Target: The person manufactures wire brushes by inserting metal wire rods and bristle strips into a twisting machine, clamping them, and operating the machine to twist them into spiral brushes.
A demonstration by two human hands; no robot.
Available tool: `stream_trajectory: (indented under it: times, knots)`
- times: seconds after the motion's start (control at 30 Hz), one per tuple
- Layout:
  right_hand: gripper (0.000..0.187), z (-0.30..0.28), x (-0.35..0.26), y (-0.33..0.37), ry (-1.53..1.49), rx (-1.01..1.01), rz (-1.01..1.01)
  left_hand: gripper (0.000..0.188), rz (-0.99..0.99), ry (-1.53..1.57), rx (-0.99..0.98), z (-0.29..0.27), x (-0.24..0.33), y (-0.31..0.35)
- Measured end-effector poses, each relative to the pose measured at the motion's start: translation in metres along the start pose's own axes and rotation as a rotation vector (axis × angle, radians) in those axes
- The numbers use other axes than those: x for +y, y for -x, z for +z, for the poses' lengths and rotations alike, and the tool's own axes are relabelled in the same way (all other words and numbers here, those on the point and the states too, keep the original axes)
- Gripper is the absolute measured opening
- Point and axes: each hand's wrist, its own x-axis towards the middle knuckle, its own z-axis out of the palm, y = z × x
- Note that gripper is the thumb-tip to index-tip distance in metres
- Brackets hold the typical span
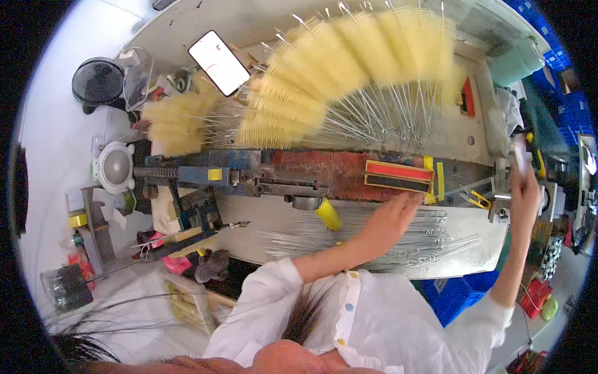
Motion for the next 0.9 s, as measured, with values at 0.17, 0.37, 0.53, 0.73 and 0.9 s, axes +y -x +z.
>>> stream_trajectory:
  times: [0.17,0.37,0.53,0.73,0.9]
  knots:
    - [0.002,0.005,-0.035,-0.003,0.632,-0.132,-0.367,0.028,-0.105,0.053,-0.302,-0.021,0.013,0.022]
    - [0.008,0.025,-0.067,0.021,0.133,-0.395,-0.611,0.022,-0.158,0.336,-0.282,-0.052,0.002,0.047]
    - [0.016,0.035,-0.063,0.034,-0.212,-0.684,-0.608,0.02,-0.176,0.267,-0.412,-0.067,-0.009,0.042]
    - [0.017,0.049,-0.159,0.055,-0.718,-0.615,-0.686,0.02,-0.115,-0.057,-0.188,-0.157,0.016,0.037]
    - [0.017,0.078,-0.193,0.052,-0.746,-0.62,-0.587,0.026,-0.395,0.885,-0.293,-0.094,0.013,0.043]
